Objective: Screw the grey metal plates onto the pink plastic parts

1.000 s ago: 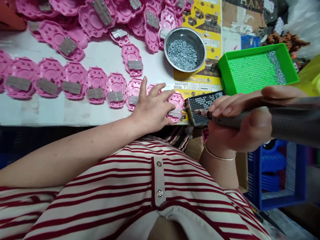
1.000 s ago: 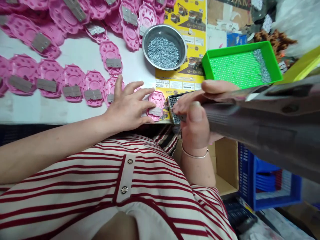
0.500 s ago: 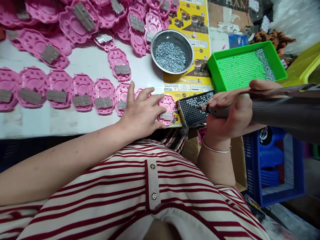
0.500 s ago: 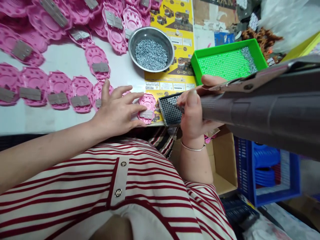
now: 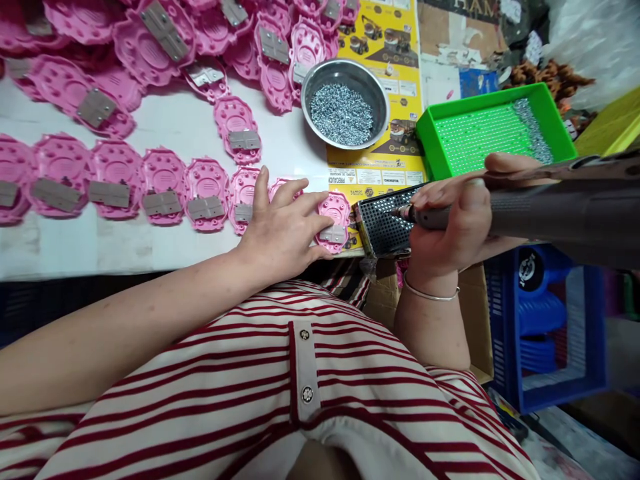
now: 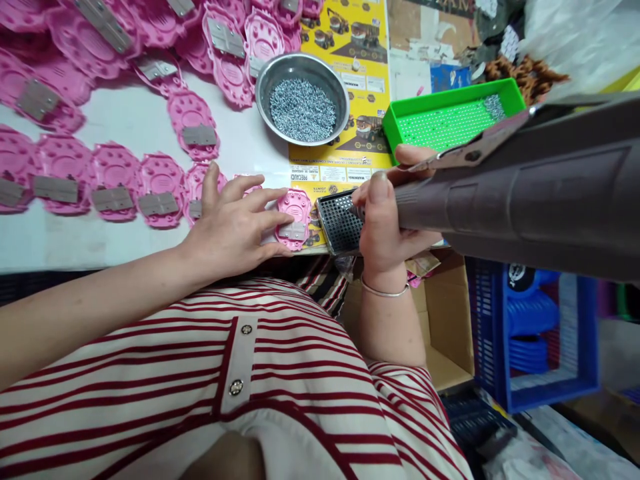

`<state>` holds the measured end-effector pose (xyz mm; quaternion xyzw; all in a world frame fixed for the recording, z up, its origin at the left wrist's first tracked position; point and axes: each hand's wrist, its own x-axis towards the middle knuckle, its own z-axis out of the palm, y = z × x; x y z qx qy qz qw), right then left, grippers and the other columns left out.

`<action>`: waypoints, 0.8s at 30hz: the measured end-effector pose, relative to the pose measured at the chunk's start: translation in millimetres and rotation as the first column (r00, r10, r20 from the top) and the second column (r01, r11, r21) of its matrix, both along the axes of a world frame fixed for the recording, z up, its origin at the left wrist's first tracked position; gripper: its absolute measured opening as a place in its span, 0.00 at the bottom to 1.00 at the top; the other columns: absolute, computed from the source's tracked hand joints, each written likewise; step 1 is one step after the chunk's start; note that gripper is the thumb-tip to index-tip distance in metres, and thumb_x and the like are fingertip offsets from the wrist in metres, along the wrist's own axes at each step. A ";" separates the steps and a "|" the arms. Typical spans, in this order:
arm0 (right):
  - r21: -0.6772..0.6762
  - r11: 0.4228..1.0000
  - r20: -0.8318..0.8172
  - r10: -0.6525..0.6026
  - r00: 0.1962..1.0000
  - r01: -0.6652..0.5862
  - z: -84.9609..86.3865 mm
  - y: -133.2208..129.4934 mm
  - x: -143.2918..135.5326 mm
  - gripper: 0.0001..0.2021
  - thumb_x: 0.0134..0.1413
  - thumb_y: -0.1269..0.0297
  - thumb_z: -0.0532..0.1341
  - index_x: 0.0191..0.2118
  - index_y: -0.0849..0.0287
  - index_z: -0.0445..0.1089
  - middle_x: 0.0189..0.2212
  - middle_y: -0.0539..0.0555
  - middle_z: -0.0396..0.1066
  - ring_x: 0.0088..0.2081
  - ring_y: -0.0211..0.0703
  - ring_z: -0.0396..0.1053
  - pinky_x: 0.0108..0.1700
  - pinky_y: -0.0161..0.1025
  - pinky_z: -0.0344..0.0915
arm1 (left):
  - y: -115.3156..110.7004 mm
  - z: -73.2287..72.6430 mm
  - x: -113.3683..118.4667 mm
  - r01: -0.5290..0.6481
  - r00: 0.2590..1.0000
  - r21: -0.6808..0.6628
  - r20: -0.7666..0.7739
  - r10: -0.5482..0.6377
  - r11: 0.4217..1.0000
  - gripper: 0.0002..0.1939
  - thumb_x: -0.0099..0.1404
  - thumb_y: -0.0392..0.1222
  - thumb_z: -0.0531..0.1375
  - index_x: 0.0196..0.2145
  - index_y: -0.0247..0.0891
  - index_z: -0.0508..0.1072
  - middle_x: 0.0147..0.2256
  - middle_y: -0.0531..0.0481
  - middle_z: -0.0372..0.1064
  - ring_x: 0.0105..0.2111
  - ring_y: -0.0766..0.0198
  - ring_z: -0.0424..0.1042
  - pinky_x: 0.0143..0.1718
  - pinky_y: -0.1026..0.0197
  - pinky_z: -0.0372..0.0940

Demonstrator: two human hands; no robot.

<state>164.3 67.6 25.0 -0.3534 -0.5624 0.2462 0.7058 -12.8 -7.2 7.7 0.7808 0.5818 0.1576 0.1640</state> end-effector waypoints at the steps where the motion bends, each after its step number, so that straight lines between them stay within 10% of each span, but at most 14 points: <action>1: -0.002 1.000 -0.019 -0.008 1.000 0.008 3.5 -1.1 -1.0 0.06 0.53 0.61 0.62 0.39 0.47 0.69 0.21 0.43 0.57 0.19 0.31 0.59 0.23 0.35 0.61 | -0.6 -1.1 -0.2 0.000 1.000 -0.001 0.011 0.000 1.000 0.15 0.61 0.50 0.70 0.45 0.48 0.80 0.60 0.45 0.68 0.64 0.34 0.57 0.65 0.19 0.36; 7: 0.101 0.977 -0.214 0.208 0.955 -0.190 32.0 -18.1 -9.6 0.03 0.52 0.60 0.62 0.34 0.48 0.73 0.17 0.40 0.58 0.17 0.27 0.58 0.21 0.30 0.63 | -1.0 -2.2 2.1 -0.033 0.991 0.032 0.132 0.029 0.999 0.30 0.57 0.58 0.70 0.55 0.50 0.75 0.65 0.47 0.62 0.66 0.37 0.54 0.66 0.26 0.39; 13: 0.002 0.873 -0.144 0.484 0.863 -0.489 51.6 -41.6 -15.7 0.03 0.54 0.58 0.65 0.33 0.50 0.73 0.17 0.40 0.61 0.17 0.31 0.62 0.19 0.37 0.66 | 2.0 2.0 7.2 -0.037 0.960 0.033 0.280 0.026 0.999 0.07 0.63 0.50 0.68 0.39 0.55 0.83 0.60 0.56 0.69 0.63 0.48 0.60 0.66 0.37 0.48; 18: 0.015 0.864 -0.158 0.499 0.852 -0.503 43.6 -37.3 -24.9 0.04 0.53 0.58 0.64 0.35 0.49 0.73 0.16 0.40 0.58 0.14 0.31 0.59 0.16 0.35 0.63 | 0.5 -0.8 3.3 -0.049 0.956 0.016 0.290 0.042 0.999 0.04 0.62 0.49 0.69 0.35 0.53 0.83 0.58 0.54 0.71 0.62 0.49 0.60 0.66 0.38 0.49; 24: 0.142 0.901 -0.140 0.428 0.893 -0.410 21.7 -23.9 -41.6 0.07 0.53 0.58 0.64 0.38 0.47 0.74 0.17 0.41 0.56 0.15 0.29 0.58 0.17 0.31 0.63 | 2.6 -2.7 0.5 -0.081 0.990 -0.043 0.114 0.086 0.996 0.25 0.56 0.55 0.72 0.49 0.45 0.79 0.65 0.42 0.62 0.66 0.35 0.53 0.66 0.23 0.36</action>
